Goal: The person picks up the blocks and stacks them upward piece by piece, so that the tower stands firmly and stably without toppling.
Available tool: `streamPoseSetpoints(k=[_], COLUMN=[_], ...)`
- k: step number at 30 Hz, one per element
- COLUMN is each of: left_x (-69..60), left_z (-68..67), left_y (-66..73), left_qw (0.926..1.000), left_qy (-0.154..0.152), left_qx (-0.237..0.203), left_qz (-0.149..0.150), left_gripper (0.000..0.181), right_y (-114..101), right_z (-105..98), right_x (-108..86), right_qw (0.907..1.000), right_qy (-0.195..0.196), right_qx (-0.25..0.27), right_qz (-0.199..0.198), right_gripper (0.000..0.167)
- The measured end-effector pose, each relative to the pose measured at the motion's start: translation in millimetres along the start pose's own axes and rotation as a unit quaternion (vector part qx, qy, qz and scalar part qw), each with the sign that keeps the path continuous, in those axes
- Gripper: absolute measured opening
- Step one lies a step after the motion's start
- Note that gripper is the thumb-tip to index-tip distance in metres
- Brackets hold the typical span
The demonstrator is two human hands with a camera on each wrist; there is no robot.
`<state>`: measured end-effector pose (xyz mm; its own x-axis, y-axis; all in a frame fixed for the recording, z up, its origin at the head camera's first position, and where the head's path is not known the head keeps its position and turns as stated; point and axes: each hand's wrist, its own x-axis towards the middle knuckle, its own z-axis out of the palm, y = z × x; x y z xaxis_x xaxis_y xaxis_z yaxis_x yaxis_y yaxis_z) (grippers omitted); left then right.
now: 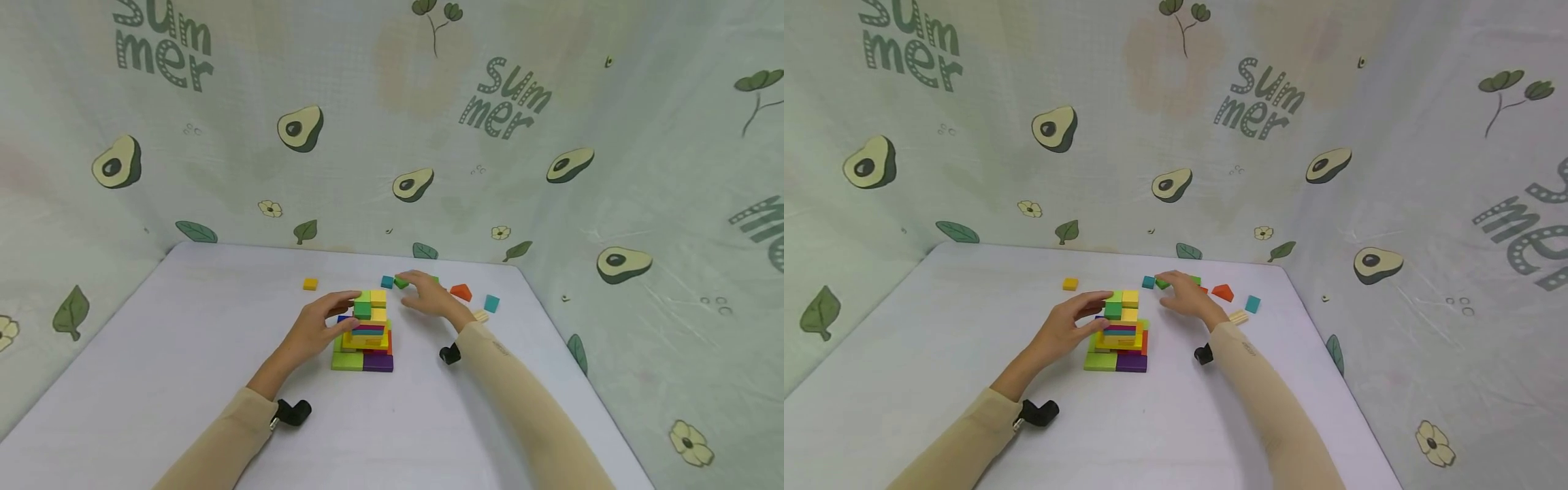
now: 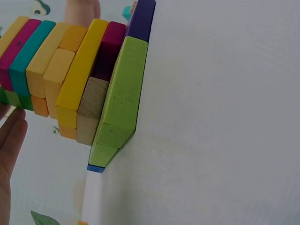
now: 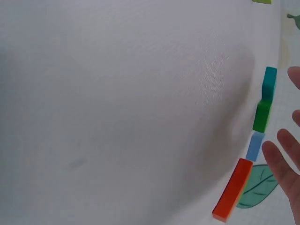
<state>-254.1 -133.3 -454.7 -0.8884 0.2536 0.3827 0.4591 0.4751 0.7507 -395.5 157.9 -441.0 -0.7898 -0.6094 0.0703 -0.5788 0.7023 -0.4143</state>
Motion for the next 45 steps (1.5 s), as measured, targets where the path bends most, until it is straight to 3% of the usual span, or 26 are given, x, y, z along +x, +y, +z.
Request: streamPoseSetpoints(k=[7,15,24,33,39,45], left_x=[0.1,2.5,2.2,0.6,0.3,-0.7], left_z=[1.5,2.0,-2.1,-3.6,-3.2,-1.7], left_y=[-0.9,-2.0,-0.5,-2.0,-2.3,-2.1], left_qw=[1.0000,0.9998,0.9999,1.0000,0.9999,0.9999], left_qy=[-0.001,-0.005,-0.005,-0.003,-0.004,-0.001], left_qx=[-0.004,-0.008,0.000,0.001,0.002,0.003], left_qz=[0.005,0.015,0.010,0.009,0.012,0.014], left_gripper=[0.055,0.055,0.056,0.056,0.056,0.055], right_y=[-7,-4,-2,-4,-1,2], right_z=[8,12,2,-4,-1,3], right_x=[17.0,17.8,4.1,-15.5,-24.7,-36.9], right_qw=[0.9981,0.9921,0.9941,0.9919,0.9948,0.9971], right_qy=[-0.037,-0.053,-0.053,-0.036,-0.044,-0.050], right_qx=[-0.047,-0.113,-0.095,-0.112,-0.072,-0.039], right_qz=[0.014,0.015,-0.006,-0.047,-0.058,-0.042], right_gripper=[0.061,0.052,0.035,0.015,0.022,0.023])
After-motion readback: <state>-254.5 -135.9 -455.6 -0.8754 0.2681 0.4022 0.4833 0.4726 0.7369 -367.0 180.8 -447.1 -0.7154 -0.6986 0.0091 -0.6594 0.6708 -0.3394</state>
